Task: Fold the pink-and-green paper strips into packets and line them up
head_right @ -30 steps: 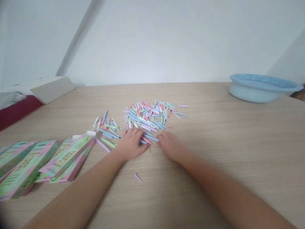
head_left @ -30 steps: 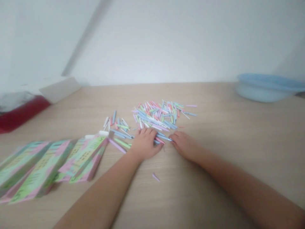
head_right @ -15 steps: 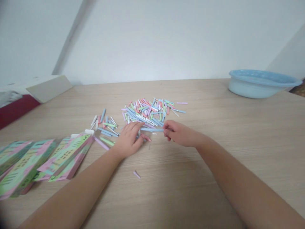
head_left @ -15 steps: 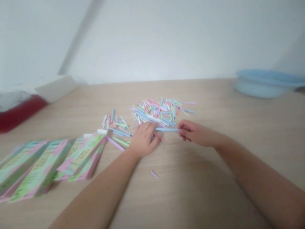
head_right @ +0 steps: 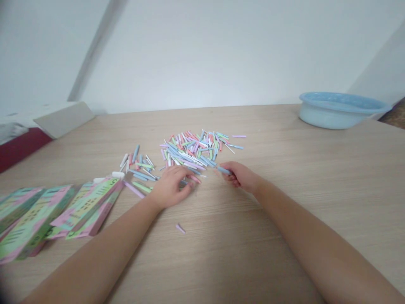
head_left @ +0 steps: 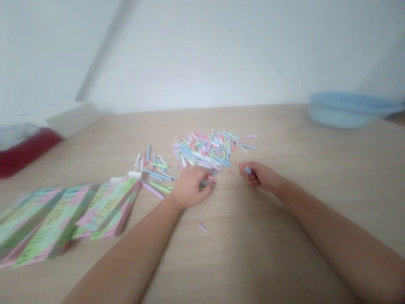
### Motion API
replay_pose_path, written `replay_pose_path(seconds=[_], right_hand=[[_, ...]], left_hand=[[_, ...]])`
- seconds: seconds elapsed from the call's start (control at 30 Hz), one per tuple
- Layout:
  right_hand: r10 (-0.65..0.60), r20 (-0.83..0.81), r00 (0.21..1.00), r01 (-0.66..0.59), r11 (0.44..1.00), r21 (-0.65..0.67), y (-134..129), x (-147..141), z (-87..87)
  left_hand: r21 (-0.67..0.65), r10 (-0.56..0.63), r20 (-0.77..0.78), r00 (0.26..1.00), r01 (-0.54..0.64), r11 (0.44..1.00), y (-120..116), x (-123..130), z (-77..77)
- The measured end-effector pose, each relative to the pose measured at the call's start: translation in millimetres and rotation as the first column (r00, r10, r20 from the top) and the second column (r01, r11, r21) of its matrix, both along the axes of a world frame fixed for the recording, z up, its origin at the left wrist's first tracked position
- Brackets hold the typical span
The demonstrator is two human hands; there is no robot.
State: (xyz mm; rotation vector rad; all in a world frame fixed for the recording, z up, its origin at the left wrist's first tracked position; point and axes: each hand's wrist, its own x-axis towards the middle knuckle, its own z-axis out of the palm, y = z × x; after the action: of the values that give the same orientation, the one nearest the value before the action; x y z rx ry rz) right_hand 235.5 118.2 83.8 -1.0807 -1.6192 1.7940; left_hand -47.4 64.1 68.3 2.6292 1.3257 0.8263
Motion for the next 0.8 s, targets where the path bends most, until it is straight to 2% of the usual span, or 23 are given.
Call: replay_pose_path(seconds=[0.07, 0.13, 0.23, 0.3, 0.33, 0.4, 0.53, 0.63, 0.7, 0.8], right_hand=[[0.003, -0.049, 0.999, -0.004, 1.0, -0.011, 2.6, 6.6, 2.9], [-0.045, -0.116, 0.992, 0.048, 0.999, 0.017, 5.1, 13.6, 6.3], [-0.155, -0.088, 0.984, 0.171, 0.962, 0.215, 9.7, 21.0, 6.1], [-0.186, 0.001, 0.982, 0.173, 0.917, 0.358, 12.9, 23.2, 1.9], [-0.184, 0.02, 0.983, 0.162, 0.91, 0.382, 14.4, 23.6, -0.9], [-0.178, -0.04, 0.983, 0.182, 0.927, 0.329, 16.7, 23.3, -6.5], [-0.262, -0.259, 0.929, 0.307, 0.94, 0.147, 19.9, 22.7, -16.0], [-0.239, -0.281, 0.929, 0.273, 0.958, 0.085, 22.2, 24.6, -22.5], [-0.215, -0.247, 0.945, 0.243, 0.966, 0.089, 24.3, 25.8, -27.3], [-0.274, -0.172, 0.946, 0.306, 0.932, 0.196, 28.5, 26.3, -34.1]], left_hand=[[0.001, 0.022, -0.043, 0.999, -0.022, 1.0, 0.6, -0.7, -2.3], [0.007, 0.039, -0.091, 0.995, -0.038, 0.999, 0.8, -0.9, -4.3], [0.017, 0.061, -0.127, 0.99, -0.059, 0.998, 0.8, -0.5, -5.8], [0.016, 0.075, -0.135, 0.988, -0.074, 0.997, 1.1, -0.4, -6.1], [0.014, 0.081, -0.138, 0.987, -0.08, 0.997, 1.4, -0.5, -6.3], [0.009, 0.09, -0.142, 0.986, -0.09, 0.996, 2.4, -0.7, -7.1], [-0.003, 0.11, -0.146, 0.983, -0.112, 0.994, 4.8, -1.0, -10.3], [-0.008, 0.109, -0.147, 0.983, -0.111, 0.994, 5.7, -0.8, -11.7], [-0.006, 0.103, -0.146, 0.984, -0.105, 0.994, 5.6, -0.6, -11.6], [-0.001, 0.098, -0.147, 0.984, -0.099, 0.995, 4.8, -0.5, -10.3]])
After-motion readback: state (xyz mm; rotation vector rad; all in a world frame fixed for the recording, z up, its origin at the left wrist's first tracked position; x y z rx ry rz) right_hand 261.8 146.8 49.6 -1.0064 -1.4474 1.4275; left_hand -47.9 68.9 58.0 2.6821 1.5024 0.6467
